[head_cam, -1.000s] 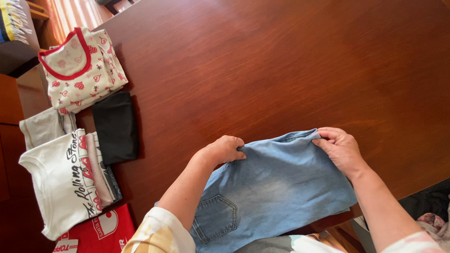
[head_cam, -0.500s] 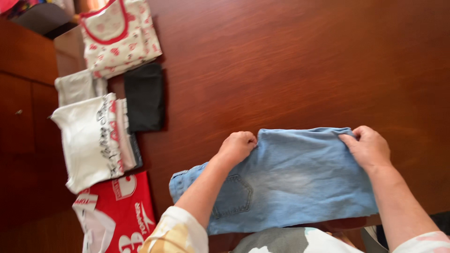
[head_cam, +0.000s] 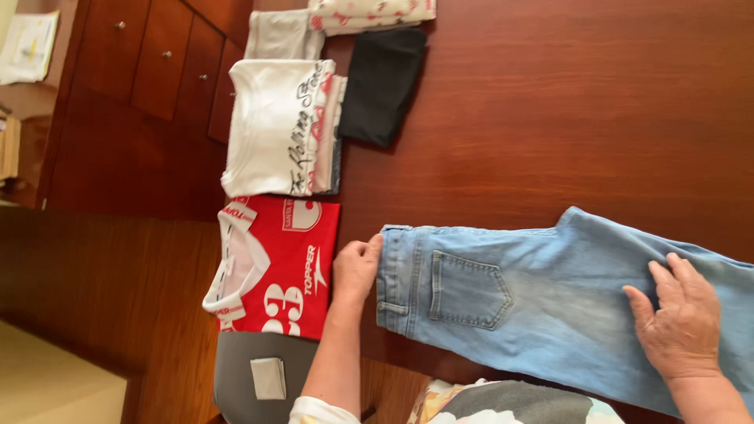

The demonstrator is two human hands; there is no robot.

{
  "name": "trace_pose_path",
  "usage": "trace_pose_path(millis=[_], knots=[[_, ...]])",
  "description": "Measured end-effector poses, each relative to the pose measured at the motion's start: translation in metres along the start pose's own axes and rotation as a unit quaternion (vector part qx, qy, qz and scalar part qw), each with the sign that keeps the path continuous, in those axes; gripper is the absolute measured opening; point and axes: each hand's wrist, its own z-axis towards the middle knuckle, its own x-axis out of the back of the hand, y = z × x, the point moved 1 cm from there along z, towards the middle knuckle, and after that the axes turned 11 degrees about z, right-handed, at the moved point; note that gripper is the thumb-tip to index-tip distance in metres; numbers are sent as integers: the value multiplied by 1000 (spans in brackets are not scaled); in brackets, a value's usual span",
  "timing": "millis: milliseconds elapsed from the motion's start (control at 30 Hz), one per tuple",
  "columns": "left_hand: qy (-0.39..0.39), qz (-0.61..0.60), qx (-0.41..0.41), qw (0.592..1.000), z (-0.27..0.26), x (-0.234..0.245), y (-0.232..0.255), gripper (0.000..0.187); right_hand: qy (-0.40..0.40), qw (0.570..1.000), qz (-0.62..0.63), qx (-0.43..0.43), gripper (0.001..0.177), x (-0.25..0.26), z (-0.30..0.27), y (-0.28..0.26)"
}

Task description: The person folds a pair of jeans by smoothing the fabric, folding them in half lengthwise, and then folding them multiple times into a square.

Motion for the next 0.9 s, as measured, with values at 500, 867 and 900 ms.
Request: trace_pose_path(millis=[500, 867, 900], knots=[[-15, -361, -74, 929, 40, -75, -15, 48, -124, 987, -86, -54, 86, -23, 2, -7], [341, 104, -292, 888, 15, -73, 52, 58, -85, 991, -76, -68, 85, -17, 12, -17], [336, 101, -307, 885, 10, -83, 71, 58, -81, 990, -85, -81, 85, -19, 10, -12]])
